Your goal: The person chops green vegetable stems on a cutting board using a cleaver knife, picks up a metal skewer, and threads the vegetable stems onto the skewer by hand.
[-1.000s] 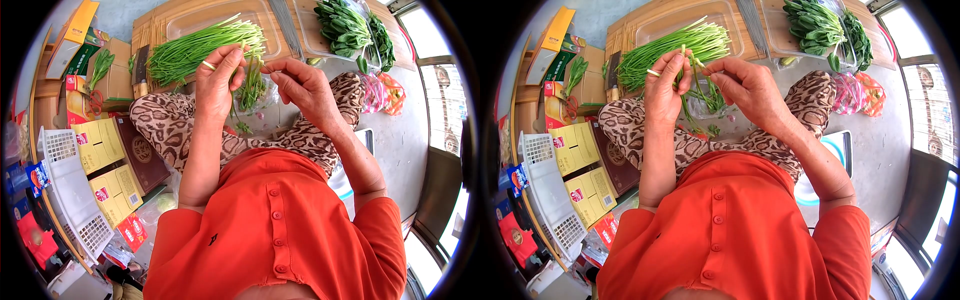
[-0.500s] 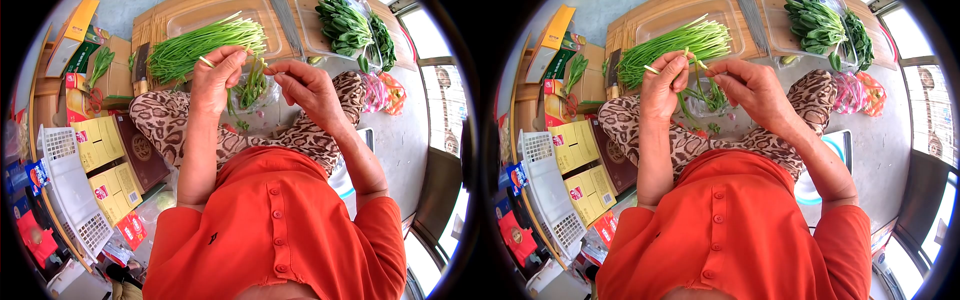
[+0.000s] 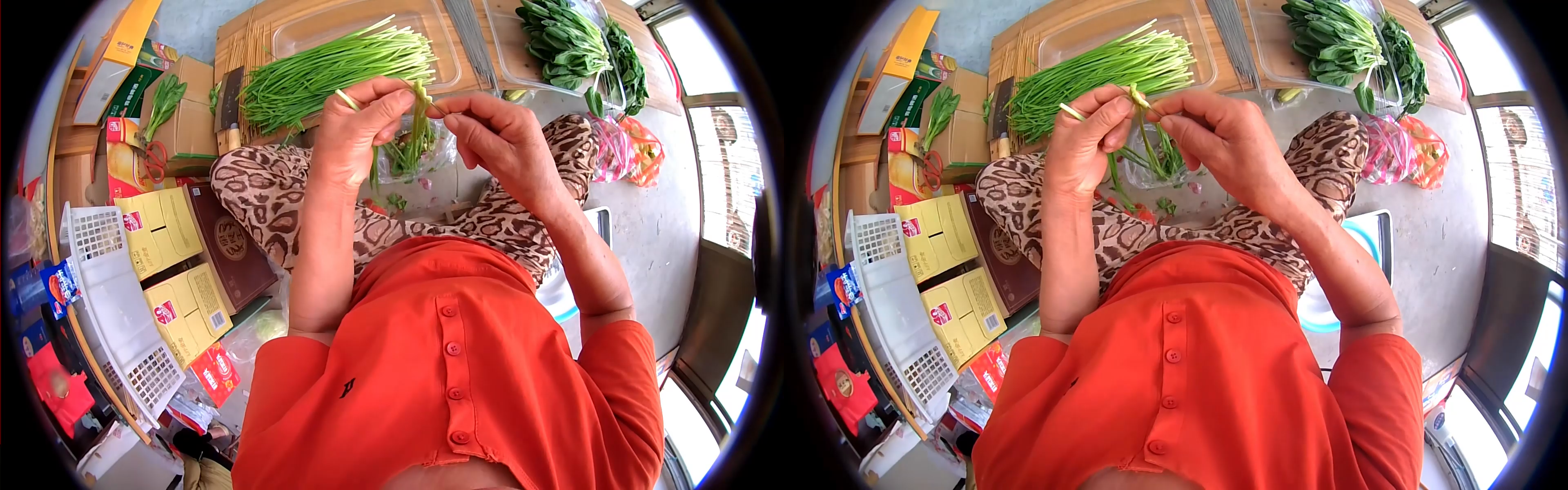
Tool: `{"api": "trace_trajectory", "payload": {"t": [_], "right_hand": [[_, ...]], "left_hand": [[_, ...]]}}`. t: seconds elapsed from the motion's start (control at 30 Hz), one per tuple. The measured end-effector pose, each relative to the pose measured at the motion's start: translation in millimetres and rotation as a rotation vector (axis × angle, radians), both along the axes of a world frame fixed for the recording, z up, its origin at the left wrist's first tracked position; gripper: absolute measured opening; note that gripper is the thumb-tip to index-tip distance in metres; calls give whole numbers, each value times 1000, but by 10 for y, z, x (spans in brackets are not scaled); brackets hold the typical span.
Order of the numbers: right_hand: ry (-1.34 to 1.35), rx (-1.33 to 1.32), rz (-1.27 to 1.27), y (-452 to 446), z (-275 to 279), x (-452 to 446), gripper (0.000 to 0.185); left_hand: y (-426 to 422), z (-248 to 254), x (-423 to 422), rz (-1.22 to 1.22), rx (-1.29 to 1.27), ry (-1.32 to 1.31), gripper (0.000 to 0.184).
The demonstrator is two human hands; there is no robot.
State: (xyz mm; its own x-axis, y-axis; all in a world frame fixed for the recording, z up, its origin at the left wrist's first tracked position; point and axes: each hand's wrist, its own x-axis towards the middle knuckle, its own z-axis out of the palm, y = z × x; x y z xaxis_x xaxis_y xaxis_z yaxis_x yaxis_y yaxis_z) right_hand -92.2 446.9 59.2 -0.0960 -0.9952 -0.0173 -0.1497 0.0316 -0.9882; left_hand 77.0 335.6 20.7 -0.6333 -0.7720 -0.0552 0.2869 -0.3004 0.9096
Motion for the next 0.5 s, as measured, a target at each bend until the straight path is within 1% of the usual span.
{"api": "trace_trajectory", "payload": {"t": [0.07,0.13,0.27,0.3,0.37,0.43,0.47,0.5], "right_hand": [[-19,4,5,-14,2,-1,17],[-8,17,-5,-36,-25,-2,16],[-27,7,-4,-70,-76,-42,16],[-51,24,-11,-73,-59,-50,16],[-75,42,-18,-73,-60,-77,16],[-136,9,-56,-58,-95,-139,16],[-135,9,-55,-48,-114,-177,16],[-129,15,-85,-37,-131,-222,16]], "left_hand": [[5,11,-21,-11,-4,7,16],[12,51,-41,-7,-123,-82,17],[8,-7,-110,31,-183,-145,16],[-7,-63,-151,125,-311,-134,21],[-32,-129,-144,218,-437,-120,25],[-101,-111,-29,344,-474,-309,24],[-129,-123,20,345,-474,-308,24],[-148,-130,66,354,-487,-373,26]]}}
